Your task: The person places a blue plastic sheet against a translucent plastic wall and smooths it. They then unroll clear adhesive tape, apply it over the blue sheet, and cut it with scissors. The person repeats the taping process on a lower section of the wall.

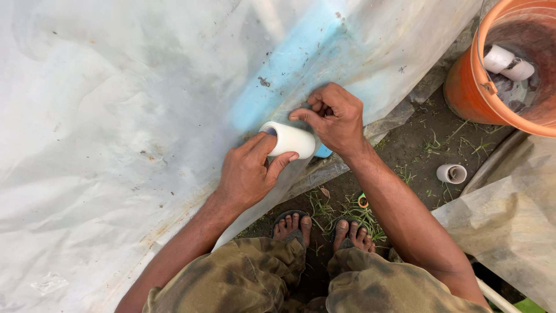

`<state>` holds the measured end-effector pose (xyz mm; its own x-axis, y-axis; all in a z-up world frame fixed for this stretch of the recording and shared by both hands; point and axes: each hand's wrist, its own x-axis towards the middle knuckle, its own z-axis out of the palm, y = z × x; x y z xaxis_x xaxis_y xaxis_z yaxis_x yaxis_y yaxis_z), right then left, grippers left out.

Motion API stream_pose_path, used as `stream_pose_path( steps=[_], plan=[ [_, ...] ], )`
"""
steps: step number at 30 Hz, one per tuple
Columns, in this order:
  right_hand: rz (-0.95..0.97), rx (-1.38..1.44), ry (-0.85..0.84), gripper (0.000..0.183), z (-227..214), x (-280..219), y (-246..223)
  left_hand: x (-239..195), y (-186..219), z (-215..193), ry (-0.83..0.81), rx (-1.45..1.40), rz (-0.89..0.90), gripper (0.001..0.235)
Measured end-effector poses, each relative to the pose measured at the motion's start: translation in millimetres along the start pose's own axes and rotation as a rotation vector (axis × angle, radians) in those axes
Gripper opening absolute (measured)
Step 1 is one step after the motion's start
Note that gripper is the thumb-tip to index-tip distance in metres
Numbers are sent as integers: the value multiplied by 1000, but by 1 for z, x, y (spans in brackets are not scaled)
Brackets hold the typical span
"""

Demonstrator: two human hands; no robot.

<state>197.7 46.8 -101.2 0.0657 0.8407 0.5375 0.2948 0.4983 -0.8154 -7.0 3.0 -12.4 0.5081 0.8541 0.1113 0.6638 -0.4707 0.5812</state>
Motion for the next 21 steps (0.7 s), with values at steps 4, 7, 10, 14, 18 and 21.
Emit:
stream_pose_path(
  steps=[4,7,10,14,18,21],
  plan=[
    [13,-13,21,36,1,-1,3,-3,-4,-9,-6,-4,73,31],
    [34,0,29,37,1,1,4,-3,-8,-14,20,33,132,26],
    [29,3,33,37,1,2,4,-6,-9,-12,8,40,114,24],
    [20,6,19,38,-2,5,4,-5,-7,-9,-36,22,66,28],
    [22,32,10,38,-2,7,6,-9,-5,-9,-40,6,45,34],
    [11,-25,22,39,0,5,6,-13,-2,-8,-53,7,2,35]
  ],
)
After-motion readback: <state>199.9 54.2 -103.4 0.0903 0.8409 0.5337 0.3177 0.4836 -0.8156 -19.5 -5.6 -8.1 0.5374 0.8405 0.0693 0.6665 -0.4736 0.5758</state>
